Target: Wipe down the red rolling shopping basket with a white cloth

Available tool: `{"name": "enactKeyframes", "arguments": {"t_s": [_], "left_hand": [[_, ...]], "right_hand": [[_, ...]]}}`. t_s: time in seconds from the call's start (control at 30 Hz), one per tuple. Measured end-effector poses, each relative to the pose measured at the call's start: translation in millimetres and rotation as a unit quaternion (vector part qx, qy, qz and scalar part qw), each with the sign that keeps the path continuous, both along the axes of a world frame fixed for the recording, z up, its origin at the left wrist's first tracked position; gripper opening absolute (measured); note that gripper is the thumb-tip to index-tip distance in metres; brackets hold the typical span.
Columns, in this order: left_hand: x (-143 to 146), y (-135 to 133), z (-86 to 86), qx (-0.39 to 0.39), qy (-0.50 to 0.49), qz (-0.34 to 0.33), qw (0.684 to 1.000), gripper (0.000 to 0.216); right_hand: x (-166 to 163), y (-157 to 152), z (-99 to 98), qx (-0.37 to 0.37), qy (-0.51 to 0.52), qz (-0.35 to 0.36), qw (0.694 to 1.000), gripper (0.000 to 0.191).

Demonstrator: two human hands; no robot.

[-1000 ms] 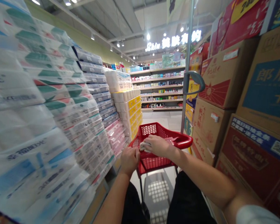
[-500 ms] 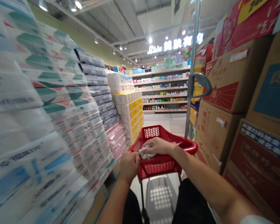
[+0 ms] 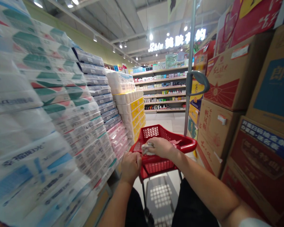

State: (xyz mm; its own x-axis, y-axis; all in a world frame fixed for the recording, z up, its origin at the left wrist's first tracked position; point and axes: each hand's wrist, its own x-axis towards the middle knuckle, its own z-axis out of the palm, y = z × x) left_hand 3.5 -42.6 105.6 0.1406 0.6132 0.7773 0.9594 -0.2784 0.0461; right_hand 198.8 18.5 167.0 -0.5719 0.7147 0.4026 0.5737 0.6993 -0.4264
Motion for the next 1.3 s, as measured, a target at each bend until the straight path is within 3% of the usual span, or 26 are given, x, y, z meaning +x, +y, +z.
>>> {"name": "enactKeyframes", "arguments": {"t_s": [0.07,0.23,0.33,0.4,0.57,0.7,0.77,0.9,0.97,1.07,1.13,1.23,1.3], "left_hand": [[-1,1,1.0,-0.004,0.000,0.004,1.000,0.034],[7,-3,6.3,-0.009,0.036,0.035,0.999,0.036],[20,-11,3.9,0.005,0.057,0.052,0.997,0.027],[28,-16,-0.5,0.020,0.044,0.060,0.997,0.023],[32,-17,-10.6,0.025,0.018,0.048,0.998,0.021],[30,-13,-13.8,0.041,0.003,0.036,0.999,0.019],[29,-12,-14.3,0.039,0.000,0.039,0.998,0.018],[26,-10,-13.7,0.035,0.007,0.043,0.998,0.018],[26,-9,-13.0,0.038,0.007,0.042,0.998,0.019],[25,-8,-12.4,0.039,0.004,0.043,0.998,0.019],[25,-7,-12.5,0.040,0.004,0.047,0.998,0.019],[25,-6,-13.2,0.042,0.004,0.046,0.998,0.018],[25,-7,-13.5,0.038,0.004,0.043,0.998,0.019]], "right_hand": [[0,-1,-1.5,0.027,0.013,-0.001,1.000,0.021],[0,-3,-3.0,-0.035,0.053,0.096,0.993,0.024],[-2,-4,-2.7,0.042,0.054,0.045,0.997,0.019],[-2,-5,-2.3,0.067,0.052,0.048,0.995,0.017],[3,-3,-1.7,-0.070,0.053,0.116,0.989,0.021],[2,-8,-1.7,0.061,0.050,0.052,0.996,0.018],[1,-11,-0.8,0.100,0.044,0.065,0.992,0.019],[0,-10,1.4,0.032,0.054,0.137,0.989,0.023],[-2,-8,1.3,0.013,0.062,0.098,0.993,0.020],[-5,-7,-0.3,0.057,0.055,0.000,0.997,0.015],[-5,-4,-1.1,0.058,0.057,0.008,0.997,0.016],[-2,1,-2.1,-0.053,0.071,0.086,0.992,0.022],[-1,2,-3.3,-0.088,0.081,0.080,0.990,0.022]]}}
